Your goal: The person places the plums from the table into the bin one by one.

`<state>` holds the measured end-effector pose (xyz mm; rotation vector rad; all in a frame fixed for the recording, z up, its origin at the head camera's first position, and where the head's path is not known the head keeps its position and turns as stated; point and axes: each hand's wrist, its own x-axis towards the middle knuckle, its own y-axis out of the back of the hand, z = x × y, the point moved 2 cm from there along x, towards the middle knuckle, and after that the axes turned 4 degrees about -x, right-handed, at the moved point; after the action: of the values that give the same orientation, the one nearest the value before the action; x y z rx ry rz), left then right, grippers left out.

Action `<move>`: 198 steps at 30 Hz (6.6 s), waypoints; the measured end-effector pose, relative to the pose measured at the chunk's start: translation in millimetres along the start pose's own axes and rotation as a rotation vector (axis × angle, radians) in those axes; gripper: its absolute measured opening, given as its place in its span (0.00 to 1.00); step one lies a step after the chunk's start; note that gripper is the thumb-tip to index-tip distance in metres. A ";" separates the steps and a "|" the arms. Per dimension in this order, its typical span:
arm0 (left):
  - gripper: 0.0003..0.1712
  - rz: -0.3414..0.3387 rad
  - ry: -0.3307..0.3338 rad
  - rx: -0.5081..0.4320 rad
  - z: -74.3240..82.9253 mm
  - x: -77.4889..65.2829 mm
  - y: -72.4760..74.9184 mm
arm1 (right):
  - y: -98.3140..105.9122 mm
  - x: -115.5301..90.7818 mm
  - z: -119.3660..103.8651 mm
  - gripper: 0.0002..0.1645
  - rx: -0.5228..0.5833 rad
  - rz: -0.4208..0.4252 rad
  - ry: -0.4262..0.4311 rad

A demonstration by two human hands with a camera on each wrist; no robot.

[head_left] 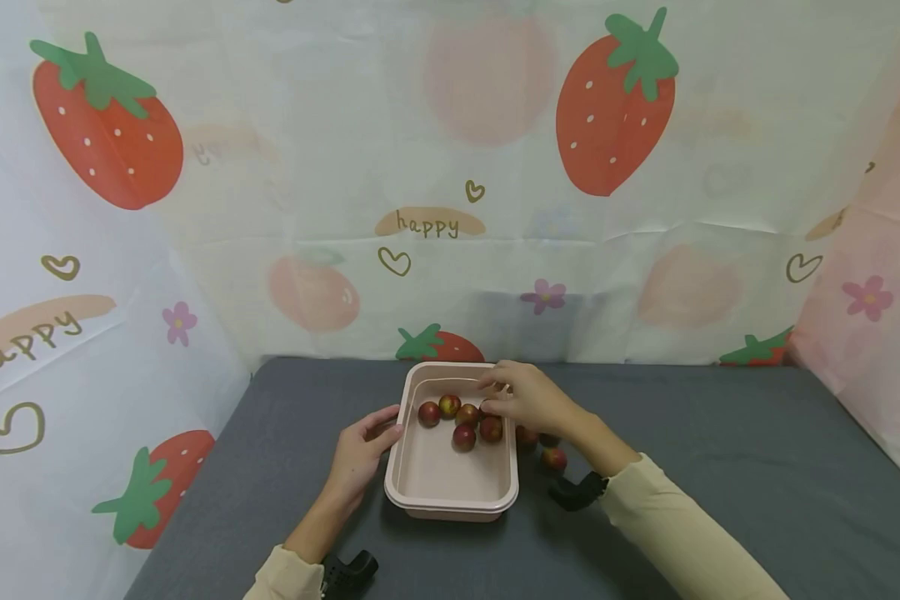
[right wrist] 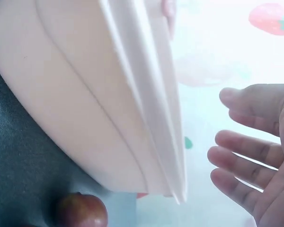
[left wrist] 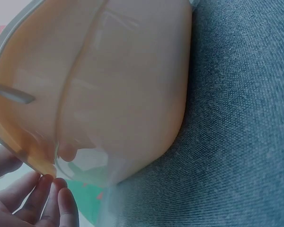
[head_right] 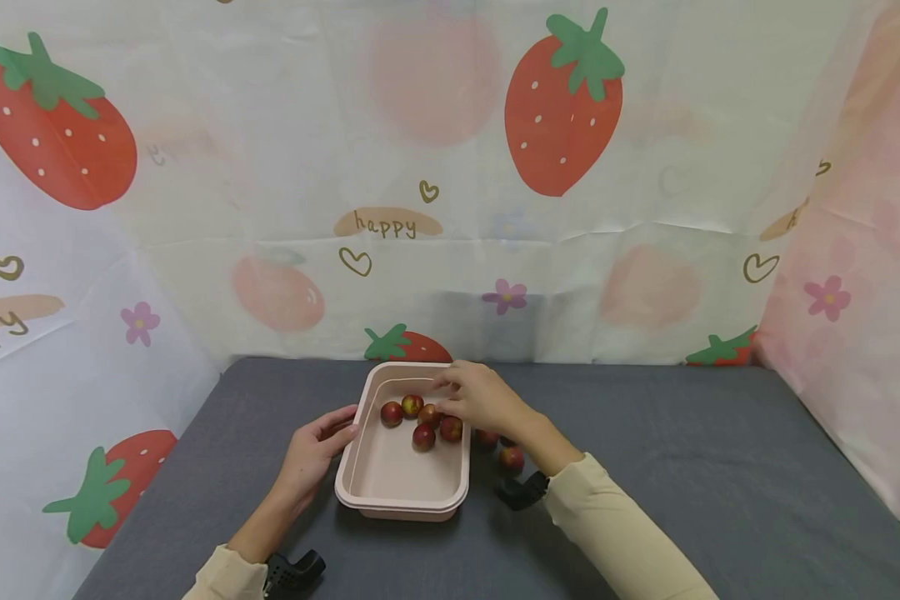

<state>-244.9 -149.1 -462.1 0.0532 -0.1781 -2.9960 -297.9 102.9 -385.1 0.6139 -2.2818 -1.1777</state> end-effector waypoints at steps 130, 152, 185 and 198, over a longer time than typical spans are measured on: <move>0.25 -0.012 0.011 -0.024 -0.5 -0.1 0.6 | -33.3 -68.8 107.2 0.14 0.183 0.158 -0.327; 0.24 -0.012 0.009 -0.029 0.1 2.3 -0.4 | -21.4 -67.7 102.5 0.16 0.217 0.250 -0.362; 0.24 -0.022 0.000 -0.062 -1.9 1.8 -0.3 | 10.1 -41.6 42.5 0.17 0.251 0.256 -0.172; 0.24 -0.024 0.011 -0.058 -2.1 1.7 -0.7 | 4.2 -26.9 31.7 0.17 0.283 0.224 -0.131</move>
<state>-246.6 -148.9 -464.3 0.0667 -0.0903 -3.0219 -297.0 140.4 -403.5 0.3752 -2.5746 -0.8177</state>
